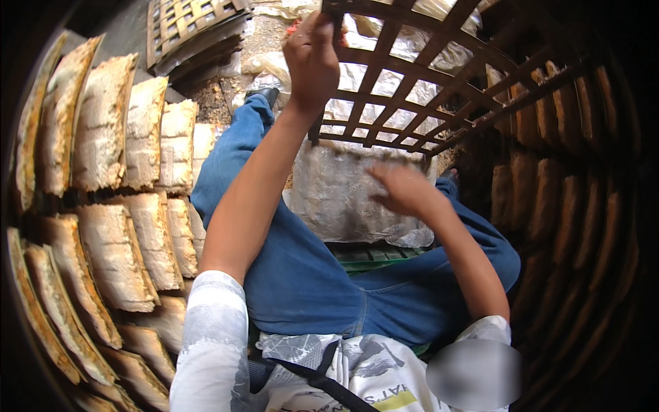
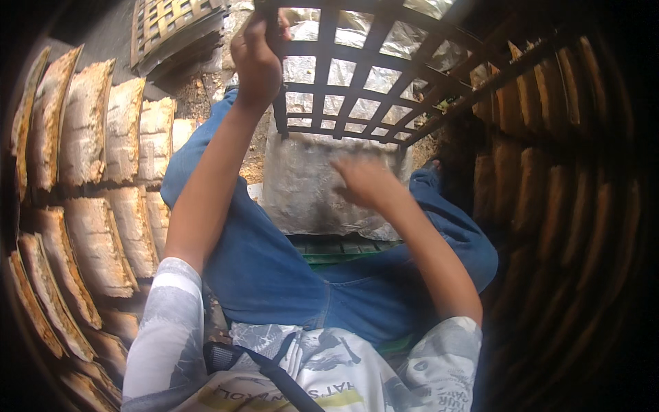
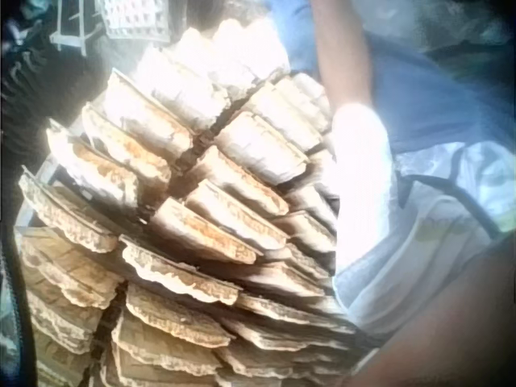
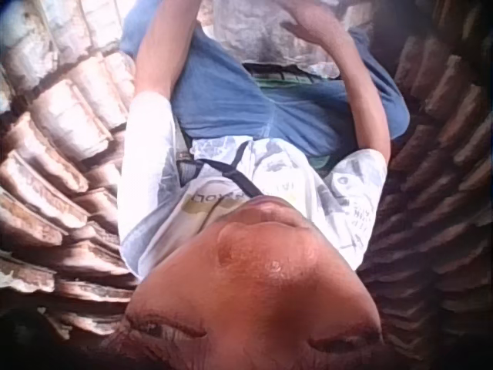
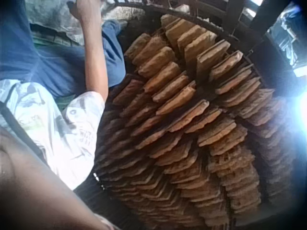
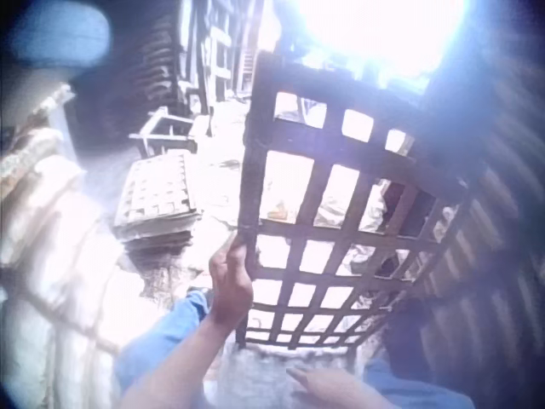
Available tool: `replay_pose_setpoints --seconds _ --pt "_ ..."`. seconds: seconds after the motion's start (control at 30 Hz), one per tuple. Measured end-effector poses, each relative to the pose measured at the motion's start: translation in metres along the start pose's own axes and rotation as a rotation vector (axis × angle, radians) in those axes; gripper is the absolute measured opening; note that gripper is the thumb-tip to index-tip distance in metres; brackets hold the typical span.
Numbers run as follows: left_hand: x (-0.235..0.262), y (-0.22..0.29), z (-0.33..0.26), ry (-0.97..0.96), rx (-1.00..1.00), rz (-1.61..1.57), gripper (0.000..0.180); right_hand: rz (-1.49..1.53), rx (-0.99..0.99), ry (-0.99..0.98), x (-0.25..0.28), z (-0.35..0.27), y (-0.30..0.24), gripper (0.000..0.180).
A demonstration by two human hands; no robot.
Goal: The person sits cross-legged and assembles a food package by placing a plastic sheet over a wooden lattice frame, smoothing it, and then placing another wooden lattice frame on top. The person handles the plastic sheet and wooden frames by hand.
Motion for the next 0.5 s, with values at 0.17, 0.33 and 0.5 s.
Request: replay_pose_setpoints --seconds 0.17,0.33,0.5 --pt "0.005 0.007 -0.005 0.007 -0.043 0.033 0.046 -0.23 0.162 1.002 0.174 -0.015 -0.021 0.064" --pt "0.001 0.006 -0.003 0.011 -0.007 0.05 0.045 -0.464 -0.1 1.021 0.163 -0.013 0.011 0.083" --pt "-0.002 0.007 0.0 -0.015 0.157 -0.015 0.043 -0.373 -0.223 0.42 0.002 0.017 0.041 0.079"
Point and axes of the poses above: each hand's wrist, its own z-axis towards the middle knuckle, its own x-axis out of the back of the hand, y = z × x, the point moved 5 cm from there along z, towards the middle knuckle, and after that the axes turned 4 degrees about x, right-handed, at the moved point
